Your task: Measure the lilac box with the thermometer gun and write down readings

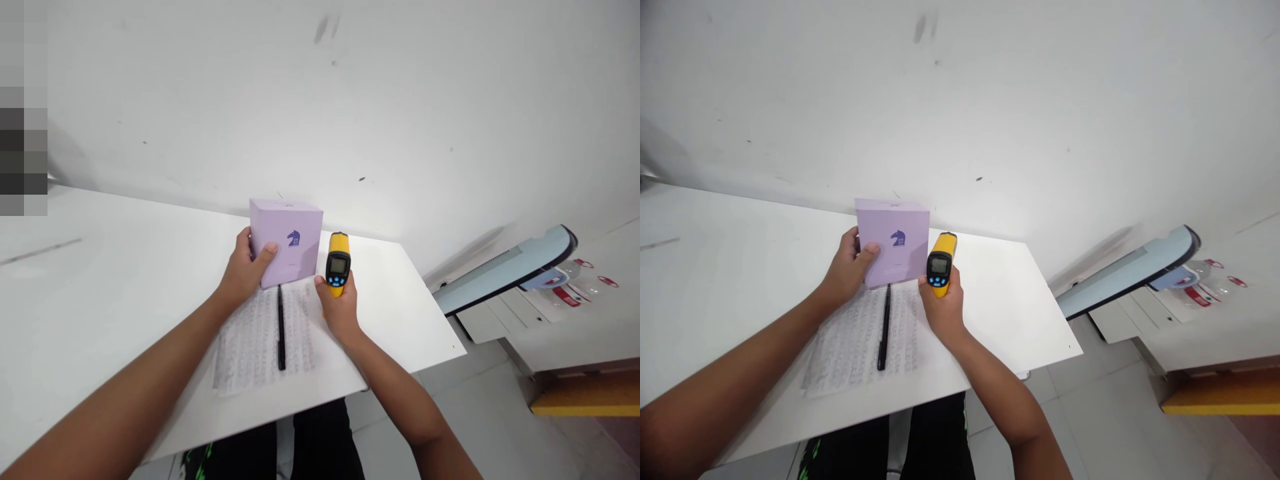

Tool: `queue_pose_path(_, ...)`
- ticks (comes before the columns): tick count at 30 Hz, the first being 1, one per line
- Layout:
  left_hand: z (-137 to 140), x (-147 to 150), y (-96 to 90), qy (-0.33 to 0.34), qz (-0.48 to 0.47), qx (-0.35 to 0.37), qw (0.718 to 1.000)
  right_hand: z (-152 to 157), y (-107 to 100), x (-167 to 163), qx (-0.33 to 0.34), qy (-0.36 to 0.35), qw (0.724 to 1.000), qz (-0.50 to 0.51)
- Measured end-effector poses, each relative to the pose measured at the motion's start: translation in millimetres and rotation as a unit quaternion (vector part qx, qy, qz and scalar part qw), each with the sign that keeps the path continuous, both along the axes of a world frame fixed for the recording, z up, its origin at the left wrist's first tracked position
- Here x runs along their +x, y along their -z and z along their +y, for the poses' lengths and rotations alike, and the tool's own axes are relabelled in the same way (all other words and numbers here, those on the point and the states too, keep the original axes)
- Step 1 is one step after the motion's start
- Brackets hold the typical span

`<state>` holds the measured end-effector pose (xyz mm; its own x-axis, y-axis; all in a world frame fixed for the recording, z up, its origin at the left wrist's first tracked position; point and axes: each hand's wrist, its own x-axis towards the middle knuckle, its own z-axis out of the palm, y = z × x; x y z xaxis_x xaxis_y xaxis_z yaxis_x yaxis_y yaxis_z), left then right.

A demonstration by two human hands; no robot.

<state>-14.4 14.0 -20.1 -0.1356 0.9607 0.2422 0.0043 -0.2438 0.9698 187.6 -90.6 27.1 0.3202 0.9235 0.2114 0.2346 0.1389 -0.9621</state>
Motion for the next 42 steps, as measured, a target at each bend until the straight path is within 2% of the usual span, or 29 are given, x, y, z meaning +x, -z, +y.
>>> queue_pose_path(9, -4.1, 0.3, -7.2, 0.004, 0.018, -0.021, 1.000, -1.4, 0.1, 0.2, 0.005, -0.008, 1.000, -0.009)
queue_pose_path(13, -2.3, 0.9, -5.0, -0.001, 0.010, -0.017, 1.000, 2.9, 5.3, 4.8, 0.012, 0.000, 1.000, -0.009)
queue_pose_path(18, 2.5, 0.3, 2.6, 0.005, -0.016, 0.009, 1.000, 17.8, 11.7, 30.1, 0.029, 0.049, 0.998, -0.020)
queue_pose_path(21, 3.6, -0.2, 4.8, 0.006, -0.025, 0.010, 1.000, 25.6, 6.6, 51.0, -0.003, 0.075, 0.994, -0.082)
queue_pose_path(24, 3.3, 0.0, 4.8, 0.005, -0.037, 0.011, 0.999, 30.5, -3.7, 65.7, -0.074, 0.091, 0.969, -0.219)
queue_pose_path(28, 2.8, 0.5, 4.5, 0.004, -0.056, 0.016, 0.998, 34.7, -13.5, 69.1, -0.212, 0.086, 0.896, -0.381)
queue_pose_path(30, 2.7, 0.7, 4.6, 0.005, -0.058, 0.015, 0.998, 36.1, -14.9, 66.7, -0.244, 0.085, 0.867, -0.426)
queue_pose_path(36, 2.0, 0.7, 5.1, 0.008, -0.045, 0.008, 0.999, 37.6, -11.3, 63.6, -0.245, 0.058, 0.833, -0.493)
queue_pose_path(42, 0.1, 1.8, 3.2, 0.019, -0.059, 0.004, 0.998, 40.5, -7.2, 64.7, -0.230, 0.049, 0.818, -0.526)
